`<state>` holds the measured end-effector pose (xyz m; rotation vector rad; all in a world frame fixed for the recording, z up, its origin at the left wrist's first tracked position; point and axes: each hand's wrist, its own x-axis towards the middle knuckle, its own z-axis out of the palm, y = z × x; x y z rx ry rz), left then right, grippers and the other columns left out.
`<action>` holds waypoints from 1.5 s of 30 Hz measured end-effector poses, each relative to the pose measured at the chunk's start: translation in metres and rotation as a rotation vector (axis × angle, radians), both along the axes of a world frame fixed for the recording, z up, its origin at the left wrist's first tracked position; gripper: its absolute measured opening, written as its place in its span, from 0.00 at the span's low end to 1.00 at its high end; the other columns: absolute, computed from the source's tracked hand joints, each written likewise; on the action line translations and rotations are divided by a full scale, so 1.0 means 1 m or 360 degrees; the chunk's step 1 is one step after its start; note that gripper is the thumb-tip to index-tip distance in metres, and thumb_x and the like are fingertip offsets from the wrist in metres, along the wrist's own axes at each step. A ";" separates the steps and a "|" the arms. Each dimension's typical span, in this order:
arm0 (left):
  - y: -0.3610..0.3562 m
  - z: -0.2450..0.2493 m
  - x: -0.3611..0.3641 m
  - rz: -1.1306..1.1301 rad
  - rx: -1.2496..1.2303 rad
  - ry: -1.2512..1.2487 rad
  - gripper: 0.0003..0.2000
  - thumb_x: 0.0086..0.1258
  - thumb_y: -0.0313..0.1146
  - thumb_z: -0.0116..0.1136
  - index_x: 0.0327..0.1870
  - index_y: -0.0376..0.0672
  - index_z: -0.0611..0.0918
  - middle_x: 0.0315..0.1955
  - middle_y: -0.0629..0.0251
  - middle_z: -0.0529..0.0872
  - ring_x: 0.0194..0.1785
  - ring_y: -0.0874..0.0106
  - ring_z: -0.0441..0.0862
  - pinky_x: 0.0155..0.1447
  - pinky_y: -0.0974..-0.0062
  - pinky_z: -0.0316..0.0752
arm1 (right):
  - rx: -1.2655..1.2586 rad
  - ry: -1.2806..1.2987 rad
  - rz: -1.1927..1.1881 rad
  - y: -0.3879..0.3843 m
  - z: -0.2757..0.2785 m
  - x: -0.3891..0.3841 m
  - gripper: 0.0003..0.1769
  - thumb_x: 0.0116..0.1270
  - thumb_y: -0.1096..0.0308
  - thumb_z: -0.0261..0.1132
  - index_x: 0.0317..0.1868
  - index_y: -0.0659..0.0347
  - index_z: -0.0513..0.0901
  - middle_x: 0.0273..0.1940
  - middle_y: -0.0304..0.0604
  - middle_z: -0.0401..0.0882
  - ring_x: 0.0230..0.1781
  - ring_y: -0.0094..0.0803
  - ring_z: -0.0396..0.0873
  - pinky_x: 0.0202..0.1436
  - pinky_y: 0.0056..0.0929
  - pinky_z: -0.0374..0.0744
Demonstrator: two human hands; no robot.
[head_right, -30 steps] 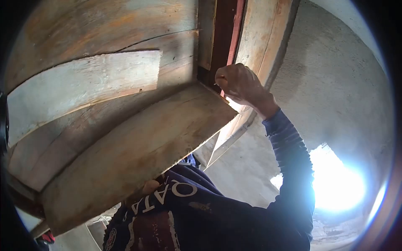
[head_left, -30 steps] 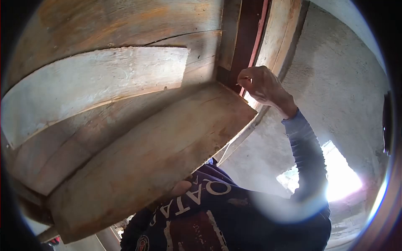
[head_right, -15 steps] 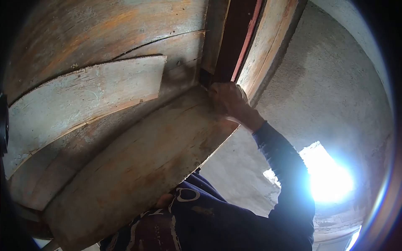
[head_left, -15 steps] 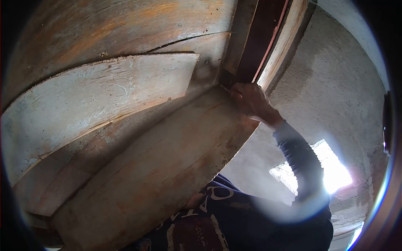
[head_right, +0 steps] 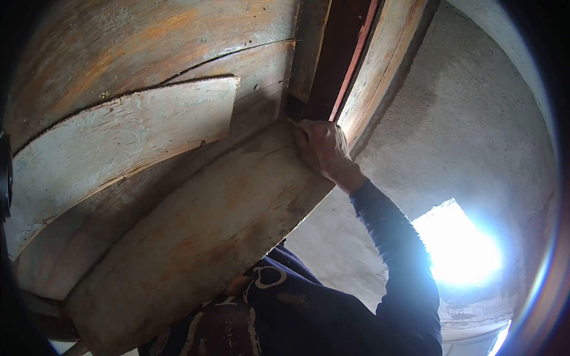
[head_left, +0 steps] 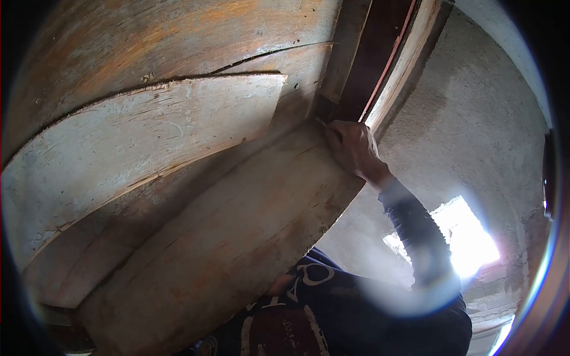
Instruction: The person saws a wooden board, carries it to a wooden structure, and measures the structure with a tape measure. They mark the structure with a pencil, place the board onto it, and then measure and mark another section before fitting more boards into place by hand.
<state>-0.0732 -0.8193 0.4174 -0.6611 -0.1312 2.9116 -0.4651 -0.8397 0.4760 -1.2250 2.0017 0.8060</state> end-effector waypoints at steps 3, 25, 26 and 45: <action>0.000 -0.001 0.001 -0.0001 0.0010 -0.0020 0.21 0.73 0.43 0.56 0.61 0.40 0.76 0.57 0.57 0.79 0.62 0.63 0.74 0.66 0.63 0.70 | 0.0033 0.0109 -0.0025 -0.003 0.000 0.001 0.06 0.66 0.70 0.62 0.36 0.64 0.83 0.33 0.57 0.83 0.35 0.54 0.83 0.38 0.43 0.80; -0.003 -0.002 0.000 -0.0001 0.0064 -0.0073 0.23 0.74 0.46 0.54 0.61 0.39 0.75 0.56 0.56 0.79 0.61 0.63 0.75 0.65 0.63 0.71 | -0.0124 -0.0072 -0.0013 0.000 -0.002 -0.002 0.05 0.65 0.71 0.64 0.34 0.63 0.82 0.29 0.55 0.82 0.30 0.52 0.83 0.33 0.41 0.79; -0.003 -0.003 0.000 0.0002 0.0061 -0.0075 0.23 0.74 0.46 0.54 0.61 0.39 0.75 0.56 0.56 0.79 0.61 0.63 0.75 0.65 0.63 0.71 | -0.0193 -0.0193 -0.0031 0.000 -0.002 -0.002 0.04 0.65 0.71 0.64 0.33 0.63 0.82 0.28 0.55 0.82 0.29 0.52 0.83 0.32 0.42 0.79; -0.003 -0.006 -0.004 0.0053 0.0038 -0.0089 0.25 0.75 0.49 0.52 0.62 0.38 0.74 0.56 0.56 0.80 0.61 0.63 0.75 0.64 0.62 0.71 | 0.0000 0.0044 -0.0087 0.002 -0.002 -0.003 0.05 0.65 0.69 0.64 0.35 0.61 0.83 0.31 0.55 0.83 0.34 0.53 0.83 0.36 0.43 0.80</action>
